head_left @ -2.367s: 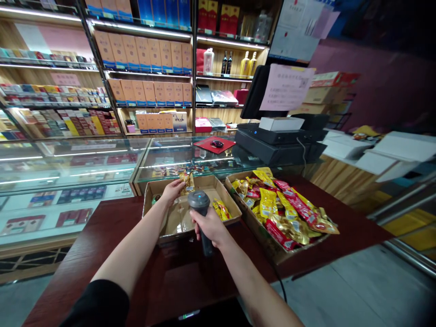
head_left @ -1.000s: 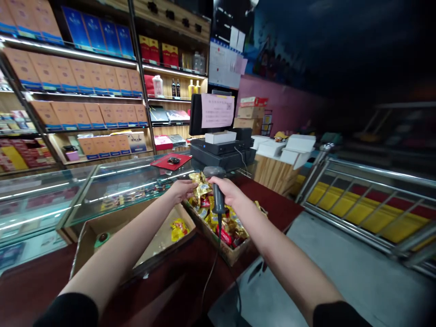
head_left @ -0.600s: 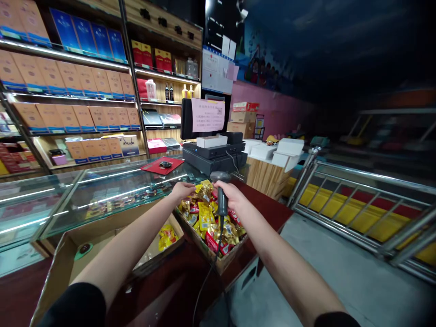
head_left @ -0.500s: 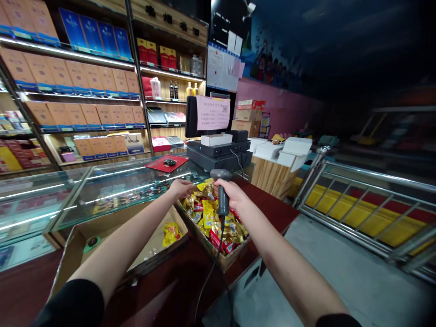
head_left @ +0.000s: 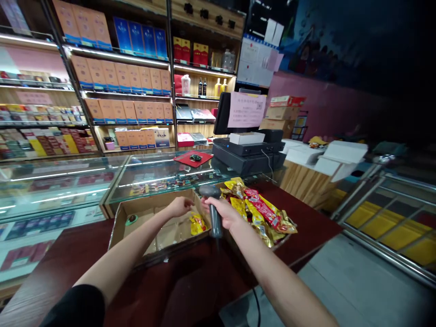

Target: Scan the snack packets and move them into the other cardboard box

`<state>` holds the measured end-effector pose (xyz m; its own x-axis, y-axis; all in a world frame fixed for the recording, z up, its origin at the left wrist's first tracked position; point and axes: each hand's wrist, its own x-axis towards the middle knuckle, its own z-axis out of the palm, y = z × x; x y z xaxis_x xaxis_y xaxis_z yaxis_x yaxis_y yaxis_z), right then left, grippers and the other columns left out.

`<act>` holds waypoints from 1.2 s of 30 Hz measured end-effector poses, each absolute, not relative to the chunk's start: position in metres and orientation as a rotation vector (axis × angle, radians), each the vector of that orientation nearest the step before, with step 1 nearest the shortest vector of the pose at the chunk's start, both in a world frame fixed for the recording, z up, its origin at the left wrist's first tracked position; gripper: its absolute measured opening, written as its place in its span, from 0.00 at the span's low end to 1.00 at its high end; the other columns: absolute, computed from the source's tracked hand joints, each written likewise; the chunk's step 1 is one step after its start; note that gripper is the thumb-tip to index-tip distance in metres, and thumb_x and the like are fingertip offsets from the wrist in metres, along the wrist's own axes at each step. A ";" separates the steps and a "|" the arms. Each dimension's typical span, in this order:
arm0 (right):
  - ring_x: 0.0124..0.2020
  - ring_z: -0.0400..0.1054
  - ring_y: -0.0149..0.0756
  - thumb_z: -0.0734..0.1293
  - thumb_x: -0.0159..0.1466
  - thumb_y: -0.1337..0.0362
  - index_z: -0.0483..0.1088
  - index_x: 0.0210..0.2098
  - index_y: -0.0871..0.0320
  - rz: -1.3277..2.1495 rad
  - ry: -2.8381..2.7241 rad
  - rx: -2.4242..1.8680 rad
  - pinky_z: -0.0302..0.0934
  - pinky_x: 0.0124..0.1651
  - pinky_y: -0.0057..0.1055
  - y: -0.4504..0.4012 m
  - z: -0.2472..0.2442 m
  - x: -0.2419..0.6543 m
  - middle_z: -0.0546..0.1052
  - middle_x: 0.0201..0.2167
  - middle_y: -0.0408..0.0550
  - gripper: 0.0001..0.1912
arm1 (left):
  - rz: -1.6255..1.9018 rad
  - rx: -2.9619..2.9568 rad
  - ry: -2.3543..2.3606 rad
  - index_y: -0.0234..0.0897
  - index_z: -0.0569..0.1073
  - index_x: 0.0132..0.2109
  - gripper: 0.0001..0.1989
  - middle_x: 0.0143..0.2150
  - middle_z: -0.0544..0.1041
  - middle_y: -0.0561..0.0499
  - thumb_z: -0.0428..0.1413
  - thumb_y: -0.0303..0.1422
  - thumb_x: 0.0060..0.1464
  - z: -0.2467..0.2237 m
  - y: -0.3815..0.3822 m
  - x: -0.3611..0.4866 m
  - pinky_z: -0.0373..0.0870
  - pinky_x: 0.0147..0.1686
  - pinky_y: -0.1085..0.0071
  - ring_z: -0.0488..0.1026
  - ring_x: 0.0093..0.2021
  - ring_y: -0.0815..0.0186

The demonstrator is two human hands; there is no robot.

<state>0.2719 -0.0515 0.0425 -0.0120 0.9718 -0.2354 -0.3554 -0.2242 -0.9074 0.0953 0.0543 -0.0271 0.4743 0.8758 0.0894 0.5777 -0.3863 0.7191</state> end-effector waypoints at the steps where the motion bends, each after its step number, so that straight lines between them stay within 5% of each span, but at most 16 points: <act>1: 0.25 0.69 0.28 0.67 0.50 0.72 0.71 0.26 0.61 1.520 -0.784 -1.110 0.65 0.33 0.23 -0.053 0.036 0.266 0.72 0.19 0.42 0.02 | 0.641 2.206 1.119 0.42 0.80 0.34 0.09 0.36 0.79 0.47 0.61 0.28 0.42 -0.030 0.049 0.093 0.68 0.44 0.68 0.74 0.39 0.59; 5: 0.28 0.72 0.29 0.68 0.50 0.72 0.72 0.29 0.61 1.519 -0.773 -1.086 0.68 0.36 0.25 -0.061 0.015 0.252 0.75 0.23 0.44 0.06 | 0.553 2.484 0.910 0.41 0.79 0.38 0.11 0.46 0.76 0.45 0.60 0.29 0.44 -0.038 0.029 0.096 0.62 0.53 0.66 0.70 0.49 0.56; 13: 0.32 0.75 0.33 0.66 0.52 0.73 0.72 0.28 0.62 1.545 -0.664 -1.055 0.69 0.42 0.29 -0.061 0.017 0.249 0.78 0.27 0.49 0.03 | 0.423 2.625 0.876 0.37 0.79 0.37 0.07 0.43 0.77 0.42 0.59 0.32 0.49 -0.037 0.029 0.103 0.63 0.48 0.67 0.72 0.46 0.55; 19: 0.33 0.75 0.33 0.66 0.54 0.74 0.72 0.29 0.63 1.488 -0.668 -1.020 0.69 0.43 0.28 -0.051 0.023 0.259 0.78 0.29 0.49 0.04 | 0.736 2.291 1.068 0.42 0.80 0.35 0.07 0.37 0.80 0.47 0.57 0.33 0.52 -0.026 0.037 0.080 0.66 0.45 0.69 0.74 0.39 0.60; 26: 0.32 0.74 0.32 0.65 0.53 0.73 0.72 0.30 0.62 1.526 -0.708 -1.051 0.69 0.38 0.27 -0.032 0.025 0.243 0.78 0.29 0.48 0.05 | 0.954 1.228 1.207 0.34 0.75 0.35 0.10 0.25 0.75 0.50 0.62 0.36 0.48 -0.015 0.040 0.031 0.74 0.27 0.69 0.73 0.24 0.67; 36: 0.23 0.69 0.28 0.67 0.51 0.72 0.73 0.29 0.64 1.722 -0.912 -1.122 0.67 0.31 0.24 0.007 0.011 0.180 0.74 0.20 0.44 0.05 | 1.044 0.857 1.066 0.34 0.68 0.34 0.13 0.27 0.76 0.51 0.65 0.33 0.45 -0.038 0.031 -0.013 0.75 0.28 0.68 0.75 0.24 0.68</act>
<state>0.1802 0.0071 0.0107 -0.2219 0.9257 -0.3062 -0.2674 -0.3598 -0.8939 -0.0131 0.0308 -0.0384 0.1352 0.9546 -0.2655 -0.2455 0.2919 0.9244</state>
